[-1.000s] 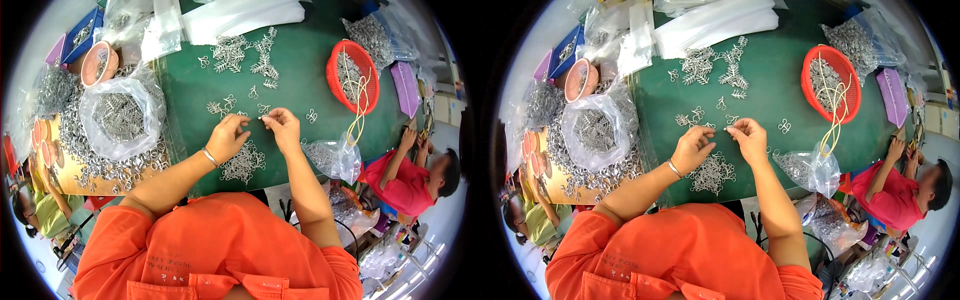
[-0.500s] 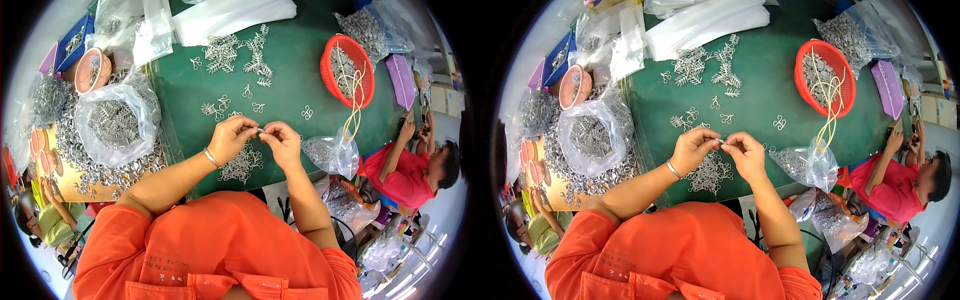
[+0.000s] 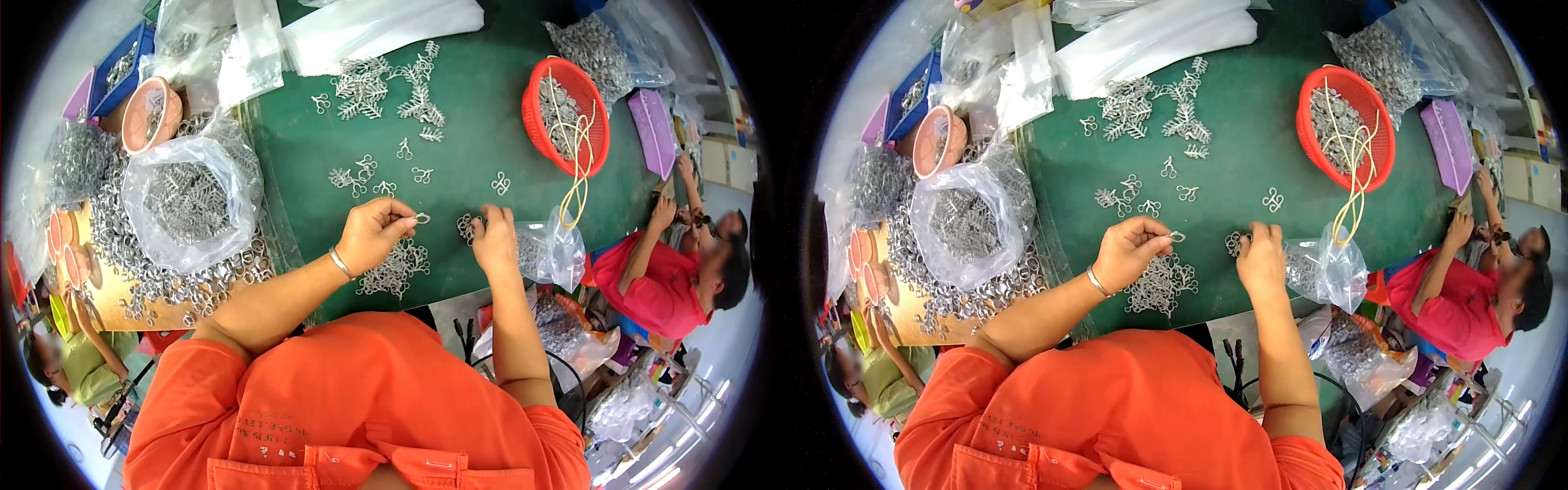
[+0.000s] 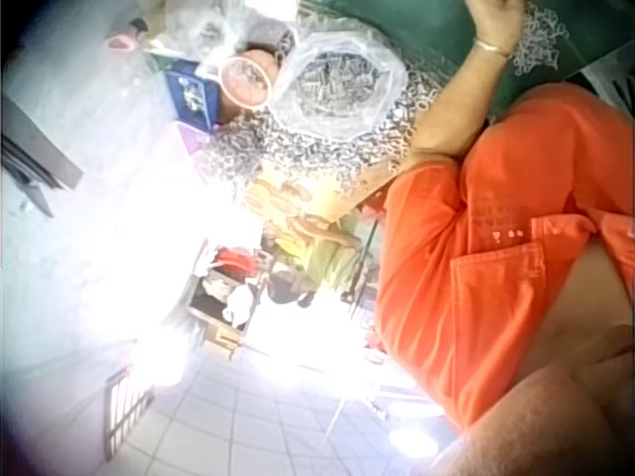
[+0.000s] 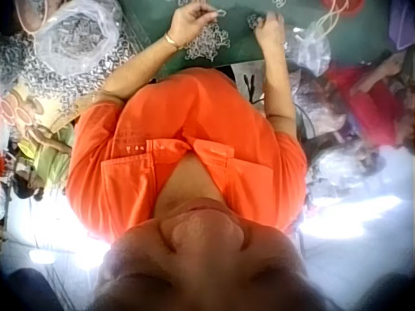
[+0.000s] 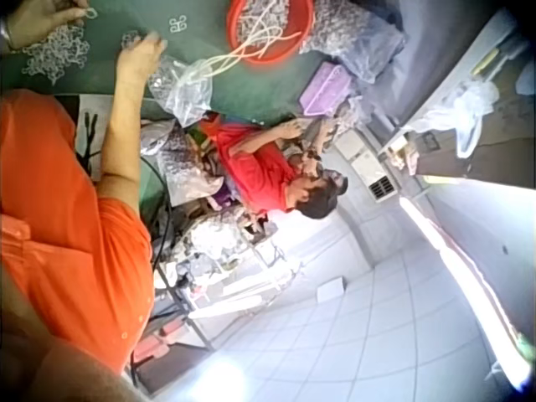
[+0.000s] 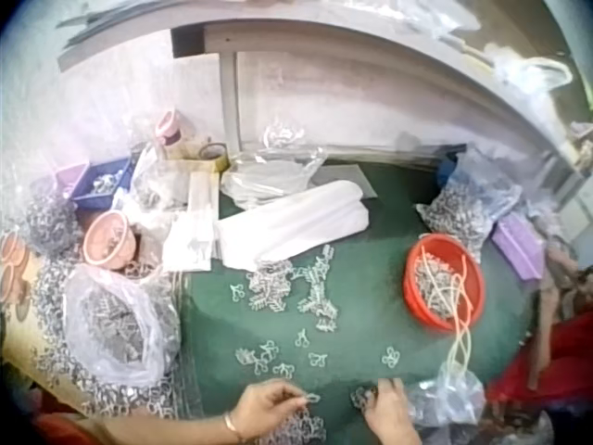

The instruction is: The person detaches metal pieces from sprues by hand and packs the separated pieces into plastic bags.

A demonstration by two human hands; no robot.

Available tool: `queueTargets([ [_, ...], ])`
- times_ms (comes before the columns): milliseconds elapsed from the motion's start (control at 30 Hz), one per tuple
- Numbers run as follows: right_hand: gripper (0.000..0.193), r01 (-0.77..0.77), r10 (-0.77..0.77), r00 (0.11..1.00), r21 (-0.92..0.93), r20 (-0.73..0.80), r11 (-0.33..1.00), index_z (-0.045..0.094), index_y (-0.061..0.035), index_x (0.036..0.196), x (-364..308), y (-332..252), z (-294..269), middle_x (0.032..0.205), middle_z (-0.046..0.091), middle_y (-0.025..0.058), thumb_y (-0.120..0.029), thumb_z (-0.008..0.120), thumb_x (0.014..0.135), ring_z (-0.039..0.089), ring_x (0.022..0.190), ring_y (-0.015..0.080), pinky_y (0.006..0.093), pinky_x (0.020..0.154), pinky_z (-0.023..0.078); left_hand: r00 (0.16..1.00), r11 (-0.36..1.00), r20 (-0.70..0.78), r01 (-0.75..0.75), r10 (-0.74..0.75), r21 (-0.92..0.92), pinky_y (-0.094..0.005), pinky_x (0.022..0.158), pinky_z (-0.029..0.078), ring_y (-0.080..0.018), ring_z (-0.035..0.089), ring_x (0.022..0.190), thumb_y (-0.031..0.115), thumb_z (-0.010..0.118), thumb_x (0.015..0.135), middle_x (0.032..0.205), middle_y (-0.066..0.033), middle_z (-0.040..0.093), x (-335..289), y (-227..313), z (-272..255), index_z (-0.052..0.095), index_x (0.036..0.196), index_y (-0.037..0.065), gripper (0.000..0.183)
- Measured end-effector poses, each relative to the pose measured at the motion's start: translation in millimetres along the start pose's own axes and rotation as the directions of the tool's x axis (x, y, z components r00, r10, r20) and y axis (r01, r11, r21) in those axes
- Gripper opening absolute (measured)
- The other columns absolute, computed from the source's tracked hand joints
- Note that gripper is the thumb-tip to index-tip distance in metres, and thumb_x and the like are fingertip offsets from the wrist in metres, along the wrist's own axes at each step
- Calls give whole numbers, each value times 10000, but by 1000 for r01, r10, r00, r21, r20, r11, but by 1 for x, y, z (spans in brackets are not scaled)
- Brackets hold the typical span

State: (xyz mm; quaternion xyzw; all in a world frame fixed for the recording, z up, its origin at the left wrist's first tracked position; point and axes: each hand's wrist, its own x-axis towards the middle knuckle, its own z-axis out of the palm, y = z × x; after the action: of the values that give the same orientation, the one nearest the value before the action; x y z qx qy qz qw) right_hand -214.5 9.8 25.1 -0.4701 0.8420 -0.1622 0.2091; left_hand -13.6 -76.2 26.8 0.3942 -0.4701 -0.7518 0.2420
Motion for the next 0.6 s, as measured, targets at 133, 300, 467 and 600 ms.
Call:
queueTargets([
  [133, 238, -57, 61, 997, -82, 44, 995, 518, 8, 1027, -1, 15, 10, 1061, 465, 215, -33, 538, 793, 533, 893, 401, 441, 765, 457, 999, 997, 12, 50, -50, -60, -227, 623, 514, -99, 602, 688, 30, 579, 838, 774, -63, 616, 0, 1, -1, 567, 877, -39, 80],
  [300, 209, 112, -107, 991, 74, -78, 991, 536, 15, 1011, 0, 11, 7, 967, 517, 169, -38, 549, 810, 566, 840, 313, 383, 719, 473, 996, 993, -1, 85, -86, -77, -228, 626, 515, -102, 602, 685, 31, 580, 837, 775, -67, 615, 0, 1, 0, 565, 876, -43, 85],
  [467, 134, -156, -144, 952, 832, 270, 533, 582, -7, 927, -24, -42, 5, 780, 586, 19, -23, 617, 799, 536, 636, 72, 196, 583, 449, 995, 994, 97, -7, -3, 106, -223, 624, 504, -97, 600, 697, 37, 608, 816, 793, -58, 613, -1, -7, 5, 589, 892, -25, 99],
  [600, 78, -181, 138, 983, 772, 122, 609, 568, -3, 891, -17, 3, -11, 772, 588, 28, -12, 585, 816, 554, 641, 78, 213, 557, 474, 994, 976, 111, -18, -6, 217, -214, 628, 492, -83, 587, 709, 31, 597, 821, 798, -40, 605, -9, -12, 1, 596, 929, -4, 114],
])
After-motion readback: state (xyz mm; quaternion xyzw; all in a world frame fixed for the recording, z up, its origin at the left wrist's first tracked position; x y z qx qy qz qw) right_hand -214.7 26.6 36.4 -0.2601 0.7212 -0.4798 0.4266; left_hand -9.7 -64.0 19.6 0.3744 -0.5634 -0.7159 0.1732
